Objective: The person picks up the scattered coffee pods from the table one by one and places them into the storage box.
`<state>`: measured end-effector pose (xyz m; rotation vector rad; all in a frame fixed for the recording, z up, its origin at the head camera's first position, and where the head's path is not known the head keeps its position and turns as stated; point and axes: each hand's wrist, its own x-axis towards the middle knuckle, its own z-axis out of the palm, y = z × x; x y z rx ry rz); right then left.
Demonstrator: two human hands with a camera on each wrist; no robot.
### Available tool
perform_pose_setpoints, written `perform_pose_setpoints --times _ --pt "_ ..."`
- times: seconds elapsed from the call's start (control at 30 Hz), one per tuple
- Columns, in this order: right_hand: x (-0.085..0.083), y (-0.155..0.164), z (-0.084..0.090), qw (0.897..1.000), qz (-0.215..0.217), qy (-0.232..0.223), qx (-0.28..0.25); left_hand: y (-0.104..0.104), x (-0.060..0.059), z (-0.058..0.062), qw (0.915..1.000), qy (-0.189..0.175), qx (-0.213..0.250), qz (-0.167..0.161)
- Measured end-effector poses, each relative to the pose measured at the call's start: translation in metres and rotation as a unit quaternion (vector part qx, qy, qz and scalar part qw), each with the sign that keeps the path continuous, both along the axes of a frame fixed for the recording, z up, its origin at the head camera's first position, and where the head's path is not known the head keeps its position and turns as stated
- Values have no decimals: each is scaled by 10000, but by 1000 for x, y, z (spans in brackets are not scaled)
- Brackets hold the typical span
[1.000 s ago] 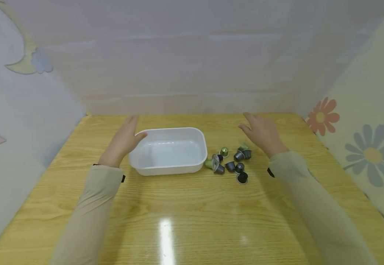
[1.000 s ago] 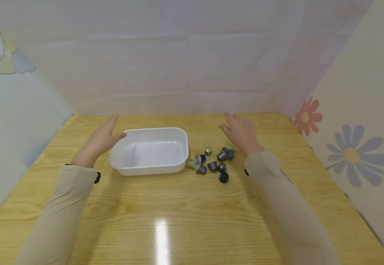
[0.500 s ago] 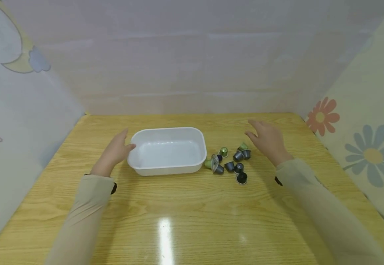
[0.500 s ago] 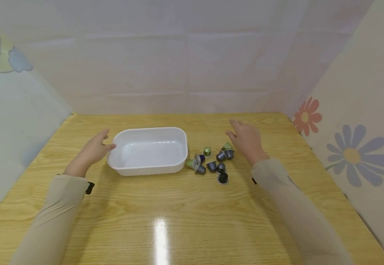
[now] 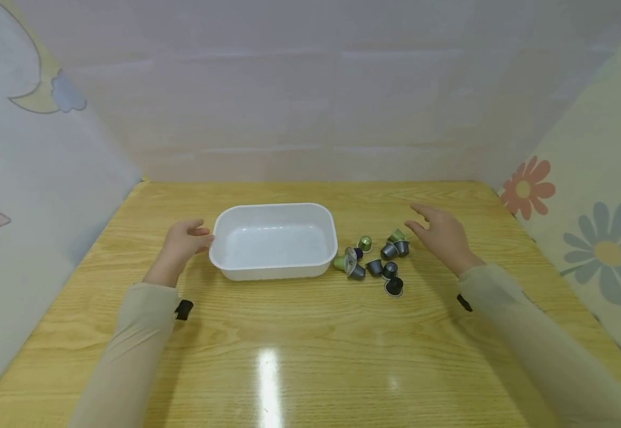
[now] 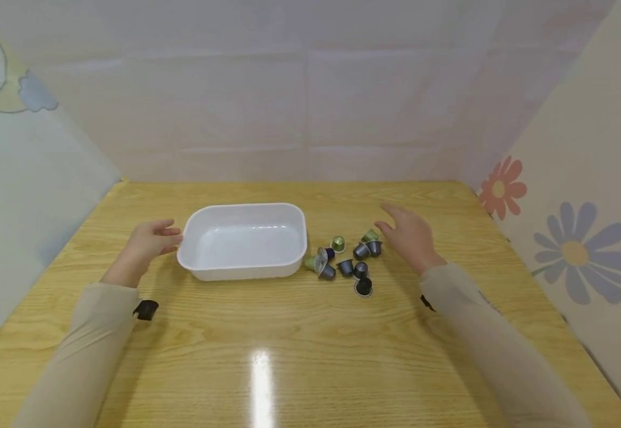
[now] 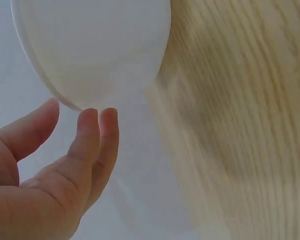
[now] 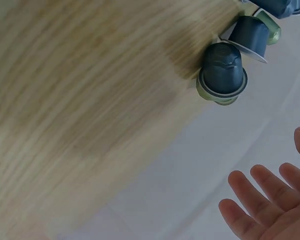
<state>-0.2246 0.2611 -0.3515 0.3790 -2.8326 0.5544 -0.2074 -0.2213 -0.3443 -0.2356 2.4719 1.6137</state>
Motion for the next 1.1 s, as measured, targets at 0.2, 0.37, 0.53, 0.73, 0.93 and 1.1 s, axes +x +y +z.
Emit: perform_pose_setpoints --times 0.2,0.37,0.53,0.73,0.93,1.1 --pt "-2 7 -8 9993 19 -295 -241 0 -1 -7 9970 -315 637 306" --pt "-4 11 -13 9973 49 -505 -524 -1 -1 -11 9912 -401 1155 502" --pt "-7 13 -15 9917 -4 -946 -869 -2 0 -13 9877 -397 1412 541" --pt "-11 13 -17 9826 102 -1411 -1202 -3 0 -15 9835 -386 1642 653" --pt "-18 12 -23 9749 257 -1800 -1286 -6 0 -16 9806 -358 1834 595" --pt "-24 11 -29 9719 268 -1977 -1253 -6 -1 -16 9804 -401 1851 538"
